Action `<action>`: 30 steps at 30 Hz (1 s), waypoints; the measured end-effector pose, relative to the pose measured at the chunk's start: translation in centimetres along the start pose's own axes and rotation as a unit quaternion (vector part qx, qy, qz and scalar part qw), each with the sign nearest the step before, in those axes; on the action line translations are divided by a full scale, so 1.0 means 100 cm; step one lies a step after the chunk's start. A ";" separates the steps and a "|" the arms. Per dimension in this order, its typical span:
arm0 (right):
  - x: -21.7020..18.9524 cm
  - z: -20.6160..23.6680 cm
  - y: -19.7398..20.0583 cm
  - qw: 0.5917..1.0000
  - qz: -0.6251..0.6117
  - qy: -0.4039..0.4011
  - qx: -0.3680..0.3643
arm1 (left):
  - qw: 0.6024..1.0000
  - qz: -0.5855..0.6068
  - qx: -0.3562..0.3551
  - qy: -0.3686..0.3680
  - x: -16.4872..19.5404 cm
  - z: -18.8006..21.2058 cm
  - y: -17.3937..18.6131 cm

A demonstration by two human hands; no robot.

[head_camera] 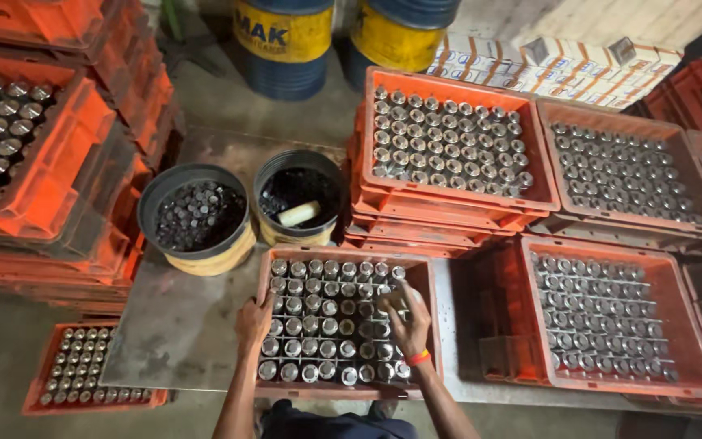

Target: The person repeatedly picks small metal caps from buckets and places them into a red plastic crate, filling the crate in a grid pattern. The person then lifts the filled crate and places it on a stack of other crates.

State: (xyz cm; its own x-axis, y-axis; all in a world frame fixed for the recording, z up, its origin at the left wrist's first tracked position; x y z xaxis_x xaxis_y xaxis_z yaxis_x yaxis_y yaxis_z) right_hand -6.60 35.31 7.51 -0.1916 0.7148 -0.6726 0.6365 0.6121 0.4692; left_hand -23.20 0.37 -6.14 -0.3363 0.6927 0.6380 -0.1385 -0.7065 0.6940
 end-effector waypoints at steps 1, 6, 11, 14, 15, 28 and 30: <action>0.001 0.004 0.001 1.000 -0.014 -0.008 0.017 | 1.000 0.001 0.005 0.000 0.001 0.000 0.002; -0.018 0.027 -0.024 0.989 0.052 0.095 -0.105 | 1.000 -0.002 0.007 0.007 -0.001 0.003 0.002; 0.022 0.024 0.021 0.997 -0.002 -0.075 0.021 | 0.999 0.025 0.023 -0.025 0.005 0.001 0.005; -0.002 0.011 0.010 0.999 0.018 0.031 -0.040 | 0.998 0.025 0.050 -0.029 0.005 0.002 0.006; -0.020 0.010 -0.006 0.987 0.048 0.114 -0.103 | 0.996 0.028 0.055 -0.066 0.012 0.002 0.006; -0.026 0.037 -0.001 0.989 0.009 0.042 -0.145 | 0.998 0.019 0.051 -0.024 0.011 0.011 0.012; -0.009 0.032 0.025 0.997 -0.055 -0.037 -0.028 | 0.998 0.014 0.052 -0.022 0.010 0.013 0.013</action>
Point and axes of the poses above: each hand's wrist, its own z-axis away from the middle knuckle, its own y-axis out of the back of the hand, x = y × z, the point moved 10 cm from there along -z, towards the middle knuckle, and after that the axes turned 2 degrees about -x, right-handed, at the moved point
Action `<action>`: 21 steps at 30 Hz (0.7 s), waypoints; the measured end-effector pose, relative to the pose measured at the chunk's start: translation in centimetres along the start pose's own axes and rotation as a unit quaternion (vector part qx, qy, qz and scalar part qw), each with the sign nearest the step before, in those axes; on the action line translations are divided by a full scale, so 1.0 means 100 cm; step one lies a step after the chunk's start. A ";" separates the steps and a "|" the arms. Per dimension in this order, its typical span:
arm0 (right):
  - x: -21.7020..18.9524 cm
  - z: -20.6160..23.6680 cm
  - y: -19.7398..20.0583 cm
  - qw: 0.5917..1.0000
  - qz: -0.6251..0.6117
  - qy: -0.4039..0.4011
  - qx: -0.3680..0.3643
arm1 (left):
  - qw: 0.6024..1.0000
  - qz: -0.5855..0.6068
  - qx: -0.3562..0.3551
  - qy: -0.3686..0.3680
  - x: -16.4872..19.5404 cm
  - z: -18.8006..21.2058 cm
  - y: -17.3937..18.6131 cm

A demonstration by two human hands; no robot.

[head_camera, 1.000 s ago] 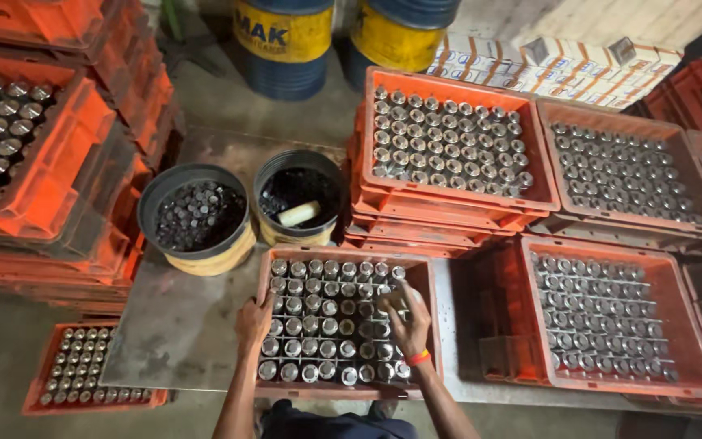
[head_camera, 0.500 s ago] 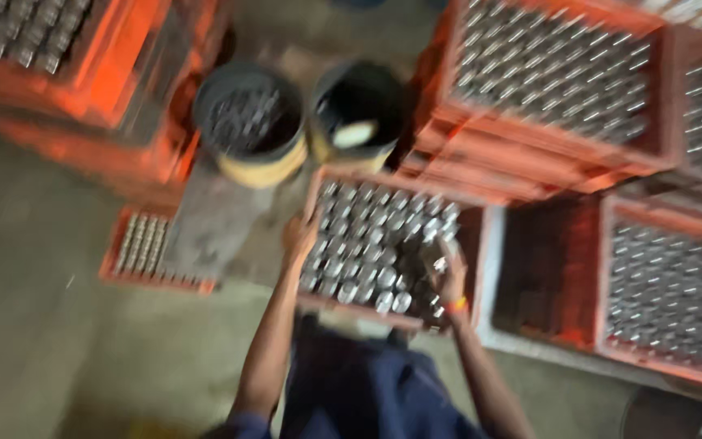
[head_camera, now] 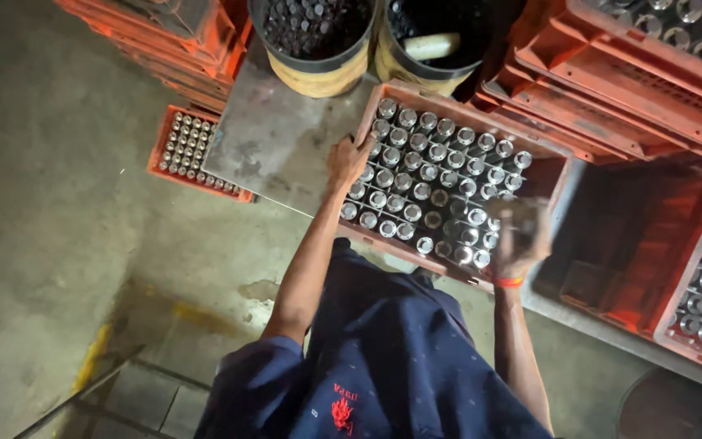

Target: The person repeatedly picks small metal caps from buckets and places them into a red plastic crate, filling the crate in a grid pattern. The person then lifts the filled crate and places it on a stack of other crates.

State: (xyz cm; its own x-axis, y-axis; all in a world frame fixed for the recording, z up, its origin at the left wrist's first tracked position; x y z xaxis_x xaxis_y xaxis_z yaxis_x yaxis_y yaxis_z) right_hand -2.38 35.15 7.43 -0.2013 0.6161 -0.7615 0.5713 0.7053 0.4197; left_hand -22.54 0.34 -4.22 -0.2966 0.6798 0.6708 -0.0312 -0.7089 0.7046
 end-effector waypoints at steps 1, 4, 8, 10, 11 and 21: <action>0.006 0.001 0.014 0.997 -0.036 -0.031 0.064 | 1.000 0.008 -0.010 0.012 -0.003 0.000 -0.001; -0.006 -0.003 -0.013 0.989 0.086 0.021 -0.116 | 0.999 0.027 -0.028 0.020 -0.002 0.000 -0.003; -0.010 -0.015 0.000 0.998 0.034 0.032 -0.043 | 0.999 0.029 -0.033 0.028 -0.001 0.000 -0.001; -0.001 -0.019 0.004 0.997 -0.060 0.004 0.048 | 0.999 0.019 -0.031 0.032 -0.002 0.000 0.001; -0.004 -0.026 -0.021 0.999 -0.018 0.023 -0.028 | 0.999 0.013 -0.030 0.032 -0.001 0.000 0.001; -0.022 0.006 -0.012 0.993 0.052 0.090 -0.060 | 0.999 0.011 -0.030 0.037 -0.002 0.002 0.002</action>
Point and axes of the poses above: each hand's wrist, its own z-axis away from the middle knuckle, its own y-axis out of the back of the hand, x = y × z, the point moved 10 cm from there along -z, towards the middle knuckle, and after that the axes turned 2 degrees about -x, right-handed, at the moved point
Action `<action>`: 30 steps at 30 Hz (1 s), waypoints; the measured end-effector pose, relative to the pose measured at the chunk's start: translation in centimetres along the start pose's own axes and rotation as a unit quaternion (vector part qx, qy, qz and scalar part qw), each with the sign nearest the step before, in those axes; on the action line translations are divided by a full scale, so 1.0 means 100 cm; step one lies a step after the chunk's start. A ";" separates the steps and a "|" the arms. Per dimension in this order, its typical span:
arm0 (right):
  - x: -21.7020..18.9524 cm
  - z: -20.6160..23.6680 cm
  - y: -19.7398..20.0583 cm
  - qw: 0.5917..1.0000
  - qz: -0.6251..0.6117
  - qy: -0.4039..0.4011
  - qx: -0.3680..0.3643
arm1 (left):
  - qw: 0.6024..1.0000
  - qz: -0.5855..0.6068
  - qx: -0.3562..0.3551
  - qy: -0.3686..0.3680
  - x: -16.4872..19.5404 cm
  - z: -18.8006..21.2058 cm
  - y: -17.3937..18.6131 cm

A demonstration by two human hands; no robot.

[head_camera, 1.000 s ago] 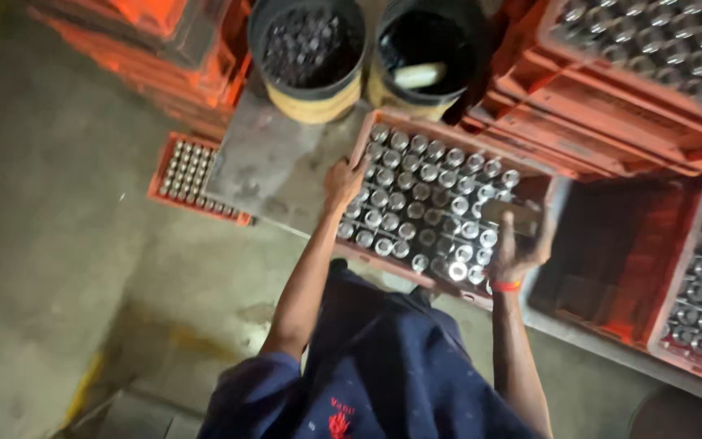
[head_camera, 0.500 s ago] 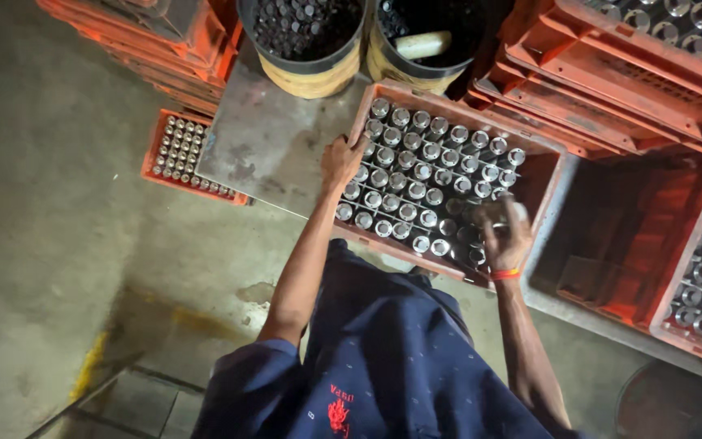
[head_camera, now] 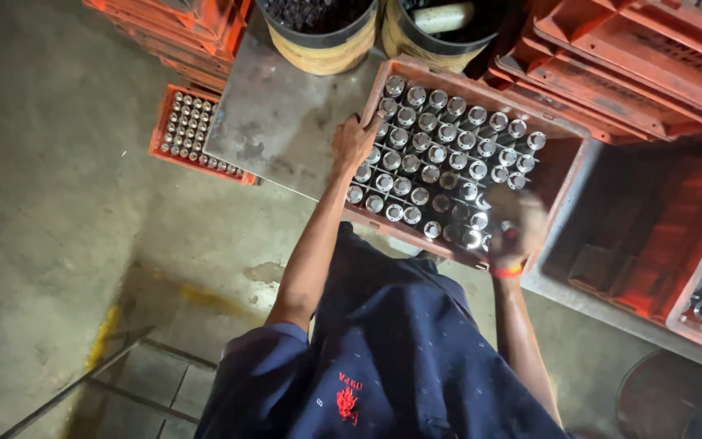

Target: The person repeatedly picks small metal caps from buckets and places them into a red plastic crate, filling the crate in a grid pattern. The person then lifts the filled crate and places it on a stack of other crates.

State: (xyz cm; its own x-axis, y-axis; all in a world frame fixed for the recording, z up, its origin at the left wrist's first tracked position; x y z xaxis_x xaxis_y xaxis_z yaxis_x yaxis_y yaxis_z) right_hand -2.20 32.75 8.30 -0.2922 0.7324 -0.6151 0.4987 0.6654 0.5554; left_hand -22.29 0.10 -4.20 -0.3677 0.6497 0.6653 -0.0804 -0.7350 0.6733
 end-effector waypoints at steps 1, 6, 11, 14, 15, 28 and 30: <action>-0.013 0.005 -0.004 0.993 0.088 0.065 -0.044 | 1.000 0.004 -0.005 0.003 0.000 0.001 -0.001; 0.016 0.006 0.021 0.992 -0.061 -0.080 0.073 | 1.000 0.013 -0.005 -0.014 0.003 0.000 0.000; 0.006 -0.004 0.002 0.997 0.054 -0.038 -0.030 | 1.000 0.003 -0.006 -0.013 0.003 -0.001 0.000; 0.016 0.004 0.017 0.994 -0.035 -0.092 0.045 | 1.000 0.008 -0.012 -0.010 0.002 0.000 -0.001; 0.014 0.009 0.022 0.990 -0.084 -0.076 0.083 | 1.000 0.006 -0.006 -0.008 0.002 0.000 0.001; -0.008 0.032 0.007 0.994 0.077 -0.007 -0.076 | 0.999 0.022 -0.020 -0.014 0.003 0.000 -0.001; -0.003 0.036 0.024 0.998 0.027 -0.055 -0.015 | 0.999 0.027 -0.020 -0.012 0.002 0.000 -0.002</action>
Point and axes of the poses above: each hand's wrist, its own z-axis away from the middle knuckle, its own y-axis out of the back of the hand, x = y × z, the point moved 10 cm from there along -z, towards the middle knuckle, and after that the axes turned 2 degrees about -x, right-handed, at the moved point
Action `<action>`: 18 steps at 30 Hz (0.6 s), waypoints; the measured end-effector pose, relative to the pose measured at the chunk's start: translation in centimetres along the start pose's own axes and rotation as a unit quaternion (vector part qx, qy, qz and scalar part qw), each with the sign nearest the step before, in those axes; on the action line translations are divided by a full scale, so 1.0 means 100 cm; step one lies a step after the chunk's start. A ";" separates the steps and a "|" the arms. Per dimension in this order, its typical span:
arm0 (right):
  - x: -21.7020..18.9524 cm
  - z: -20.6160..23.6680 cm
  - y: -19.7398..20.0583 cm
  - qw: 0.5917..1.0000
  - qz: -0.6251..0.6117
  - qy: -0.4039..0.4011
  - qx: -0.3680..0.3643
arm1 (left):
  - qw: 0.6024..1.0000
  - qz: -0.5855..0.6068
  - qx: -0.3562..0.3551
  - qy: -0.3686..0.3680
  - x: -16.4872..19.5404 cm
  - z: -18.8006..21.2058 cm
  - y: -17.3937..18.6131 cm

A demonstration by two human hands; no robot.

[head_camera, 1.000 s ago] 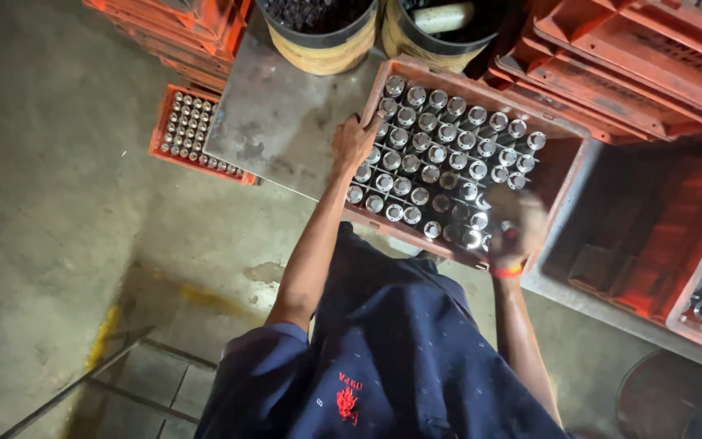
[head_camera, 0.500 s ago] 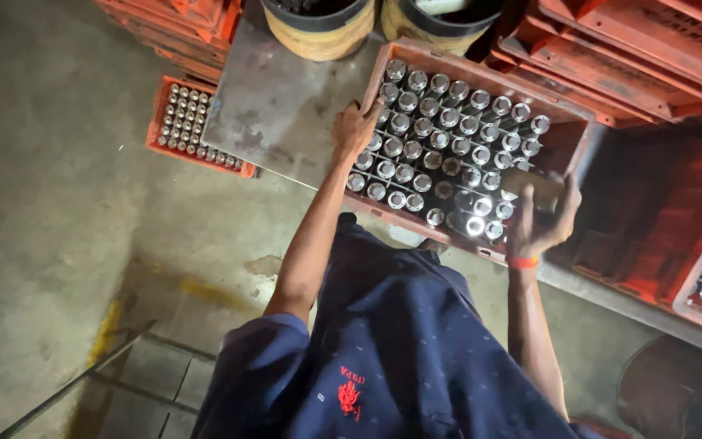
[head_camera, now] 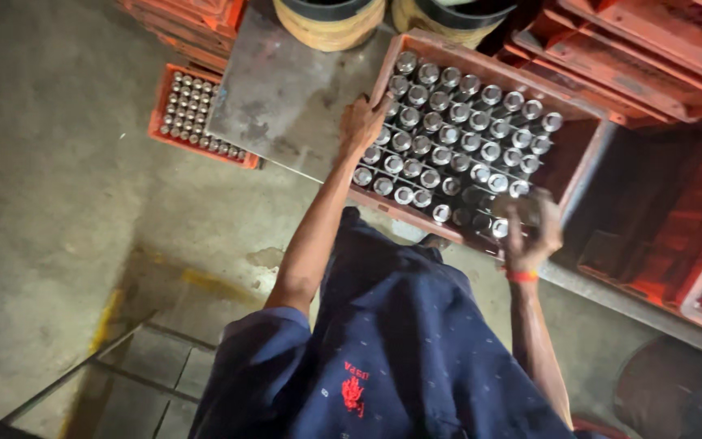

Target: The person repeatedly picks small metal caps from buckets and places them into a red plastic crate, filling the crate in a grid pattern. The person then lifts the filled crate and places it on a stack of other crates.

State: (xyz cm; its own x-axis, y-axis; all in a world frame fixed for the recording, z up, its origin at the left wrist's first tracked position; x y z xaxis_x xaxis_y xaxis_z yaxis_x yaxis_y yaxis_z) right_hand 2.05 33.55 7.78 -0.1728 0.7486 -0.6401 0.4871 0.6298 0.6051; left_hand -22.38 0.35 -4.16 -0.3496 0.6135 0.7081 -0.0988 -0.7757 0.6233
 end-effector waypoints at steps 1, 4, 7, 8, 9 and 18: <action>0.003 0.004 0.005 0.999 -0.028 -0.028 0.028 | 1.000 -0.001 -0.003 0.002 -0.001 0.000 -0.001; -0.031 0.019 -0.011 0.995 -0.048 0.092 0.013 | 1.000 -0.004 0.003 -0.001 0.000 0.001 -0.001; -0.032 0.031 -0.050 0.982 0.068 0.077 -0.157 | 1.000 -0.003 0.004 0.005 -0.001 0.002 0.000; -0.023 0.028 -0.037 0.994 0.005 0.023 -0.104 | 1.000 0.001 0.006 0.013 -0.002 0.001 0.000; -0.011 0.028 -0.023 0.996 -0.060 -0.035 -0.050 | 1.000 -0.011 0.010 0.012 -0.002 0.001 0.002; -0.013 0.024 0.007 0.997 -0.063 -0.037 0.014 | 1.000 0.007 0.006 -0.020 0.000 0.002 -0.005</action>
State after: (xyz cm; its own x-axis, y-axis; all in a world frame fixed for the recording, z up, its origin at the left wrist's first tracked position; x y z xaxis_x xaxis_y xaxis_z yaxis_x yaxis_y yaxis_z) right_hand 4.70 32.53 7.83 -0.1718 0.6455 -0.7442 0.4885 0.7119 0.5046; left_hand -22.13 0.73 -4.41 -0.3132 0.6088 0.7289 -0.0833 -0.7822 0.6175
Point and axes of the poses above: each hand's wrist, its own z-axis away from the middle knuckle, its own y-axis out of the back of the hand, x = y × z, the point moved 10 cm from there along -z, towards the middle knuckle, and after that the axes turned 2 degrees about -x, right-handed, at the moved point
